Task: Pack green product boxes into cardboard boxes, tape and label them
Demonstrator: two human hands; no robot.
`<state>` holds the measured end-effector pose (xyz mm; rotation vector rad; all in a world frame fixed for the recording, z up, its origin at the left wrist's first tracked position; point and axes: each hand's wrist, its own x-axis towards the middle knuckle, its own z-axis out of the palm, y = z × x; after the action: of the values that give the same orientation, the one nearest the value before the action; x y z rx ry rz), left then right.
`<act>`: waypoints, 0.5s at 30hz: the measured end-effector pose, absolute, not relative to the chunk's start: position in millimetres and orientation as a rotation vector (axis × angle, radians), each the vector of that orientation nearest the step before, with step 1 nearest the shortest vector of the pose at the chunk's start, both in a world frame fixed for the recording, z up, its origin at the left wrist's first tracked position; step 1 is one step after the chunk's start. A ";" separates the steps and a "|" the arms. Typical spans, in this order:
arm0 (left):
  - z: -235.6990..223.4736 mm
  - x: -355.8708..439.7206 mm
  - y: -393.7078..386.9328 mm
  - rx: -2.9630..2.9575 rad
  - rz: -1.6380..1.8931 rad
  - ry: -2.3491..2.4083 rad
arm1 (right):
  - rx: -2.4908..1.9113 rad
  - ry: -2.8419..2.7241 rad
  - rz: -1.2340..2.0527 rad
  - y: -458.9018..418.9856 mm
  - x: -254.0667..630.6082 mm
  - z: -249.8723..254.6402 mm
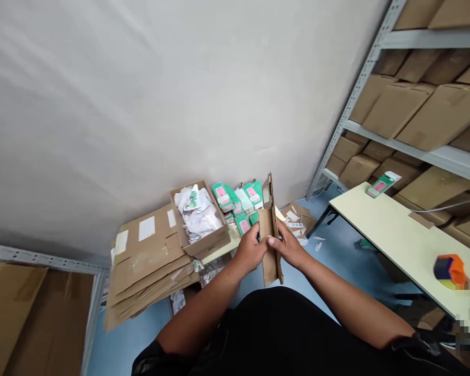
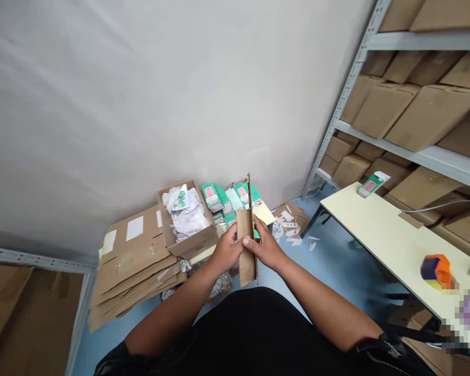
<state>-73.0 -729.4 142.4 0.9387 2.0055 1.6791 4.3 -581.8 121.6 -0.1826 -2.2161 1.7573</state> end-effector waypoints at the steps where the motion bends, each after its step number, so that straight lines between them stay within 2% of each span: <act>1: 140.7 -65.9 -713.5 0.943 1.650 2.021 | -0.227 -2.206 1.753 -568.2 14.6 122.2; 7: 134.4 -41.6 -626.9 0.958 1.495 2.115 | -0.645 -2.099 1.643 -493.2 70.8 118.2; 15: 129.3 -40.1 -523.0 1.097 1.295 2.037 | -0.987 -1.982 1.391 -420.9 130.2 101.8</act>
<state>-40.1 -523.0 129.3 1.0968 2.0365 1.2954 130.2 -420.9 101.8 -0.9869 -1.9817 1.3909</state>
